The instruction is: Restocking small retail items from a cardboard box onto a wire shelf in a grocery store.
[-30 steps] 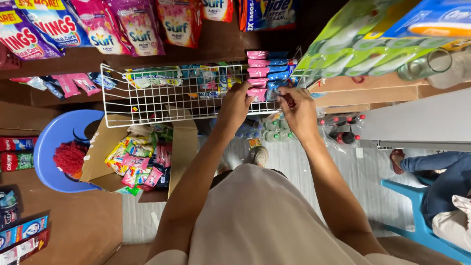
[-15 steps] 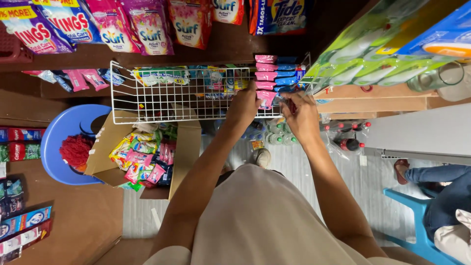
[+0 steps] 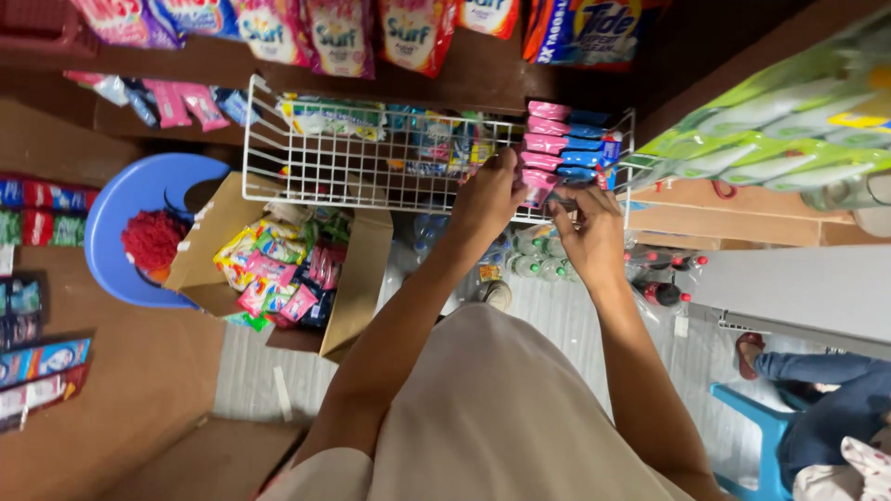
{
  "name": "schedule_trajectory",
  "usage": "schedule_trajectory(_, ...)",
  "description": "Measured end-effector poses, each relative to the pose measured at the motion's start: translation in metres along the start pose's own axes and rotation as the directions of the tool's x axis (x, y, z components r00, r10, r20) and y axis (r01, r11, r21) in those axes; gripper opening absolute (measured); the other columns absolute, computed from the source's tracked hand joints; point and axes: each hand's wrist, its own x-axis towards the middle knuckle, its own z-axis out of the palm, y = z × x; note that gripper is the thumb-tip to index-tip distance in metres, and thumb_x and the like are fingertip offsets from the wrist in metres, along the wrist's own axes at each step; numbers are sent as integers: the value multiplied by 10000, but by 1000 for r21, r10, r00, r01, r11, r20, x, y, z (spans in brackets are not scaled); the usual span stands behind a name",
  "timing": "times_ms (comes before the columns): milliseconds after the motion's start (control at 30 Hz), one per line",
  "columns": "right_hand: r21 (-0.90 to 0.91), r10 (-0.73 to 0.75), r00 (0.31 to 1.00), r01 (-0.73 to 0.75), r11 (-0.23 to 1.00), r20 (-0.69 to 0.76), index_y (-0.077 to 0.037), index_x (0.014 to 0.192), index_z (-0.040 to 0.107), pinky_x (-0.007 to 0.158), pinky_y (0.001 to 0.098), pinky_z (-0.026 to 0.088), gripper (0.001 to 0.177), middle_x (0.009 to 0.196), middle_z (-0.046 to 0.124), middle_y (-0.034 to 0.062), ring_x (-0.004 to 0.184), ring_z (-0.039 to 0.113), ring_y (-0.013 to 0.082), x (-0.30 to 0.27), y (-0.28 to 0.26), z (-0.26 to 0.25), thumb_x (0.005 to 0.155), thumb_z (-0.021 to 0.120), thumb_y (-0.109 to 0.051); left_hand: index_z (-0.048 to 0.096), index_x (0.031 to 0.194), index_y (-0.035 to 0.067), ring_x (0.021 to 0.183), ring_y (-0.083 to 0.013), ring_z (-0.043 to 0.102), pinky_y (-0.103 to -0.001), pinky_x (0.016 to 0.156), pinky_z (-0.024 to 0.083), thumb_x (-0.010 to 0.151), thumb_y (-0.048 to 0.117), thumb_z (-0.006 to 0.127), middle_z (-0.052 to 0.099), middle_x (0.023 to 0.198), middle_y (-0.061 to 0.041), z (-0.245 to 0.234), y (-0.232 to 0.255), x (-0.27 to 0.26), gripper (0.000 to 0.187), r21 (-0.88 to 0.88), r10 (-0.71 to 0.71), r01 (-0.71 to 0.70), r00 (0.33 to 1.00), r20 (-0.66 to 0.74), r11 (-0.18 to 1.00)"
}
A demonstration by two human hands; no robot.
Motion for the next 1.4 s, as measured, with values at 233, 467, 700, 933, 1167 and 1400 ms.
schedule_trajectory(233,110,-215,970,203,973,114,-24,1092,745,851,400,505,179,961,685,128,940,629,316,-13,-60,32,938,777,-108,570,1068,57,868,-365,666,-472,771,510,950,215,709,692,938,-125,-79,-14,-88,241,-26,261,-314,829,-495,949)
schedule_trajectory(467,345,-406,864,299,890,298,-17,989,708,917,385,525,73,1100,717,102,1039,673,290,-24,-92,95,980,731,-86,628,902,42,792,-397,633,-505,724,493,1045,212,637,622,817,-176,-64,-152,-192,222,-208,-251,161,801,-543,965)
schedule_trajectory(700,324,-423,787,299,898,448,-17,1059,705,929,397,527,64,1127,720,102,1073,663,300,-33,-108,146,1004,688,-46,547,1194,4,945,-467,649,-541,783,513,1021,117,505,673,1014,-245,-27,-357,-275,210,-374,-526,372,545,-653,850)
schedule_trajectory(933,307,-410,752,284,908,517,-56,1129,705,951,405,527,181,1163,704,106,1118,657,308,-44,-138,164,953,674,-80,606,1317,163,1149,-397,657,-513,991,510,973,76,543,710,1195,-191,17,-464,-308,360,-26,-688,744,603,-404,668)
schedule_trajectory(1167,193,-248,759,163,967,602,-83,1119,716,946,402,535,171,1161,704,94,1106,662,298,-56,-130,165,953,705,-119,522,1423,161,1189,-388,560,-564,1031,396,884,169,587,570,1411,-204,30,-491,-306,542,391,-556,681,732,-393,620)
schedule_trajectory(1400,236,-216,832,106,966,511,-82,1101,720,905,375,566,145,1101,716,82,1056,688,281,-53,-114,137,960,707,-116,677,1225,156,1146,-370,586,-542,953,439,837,256,693,655,1243,-160,-19,-422,-290,401,511,-411,585,809,-420,629)
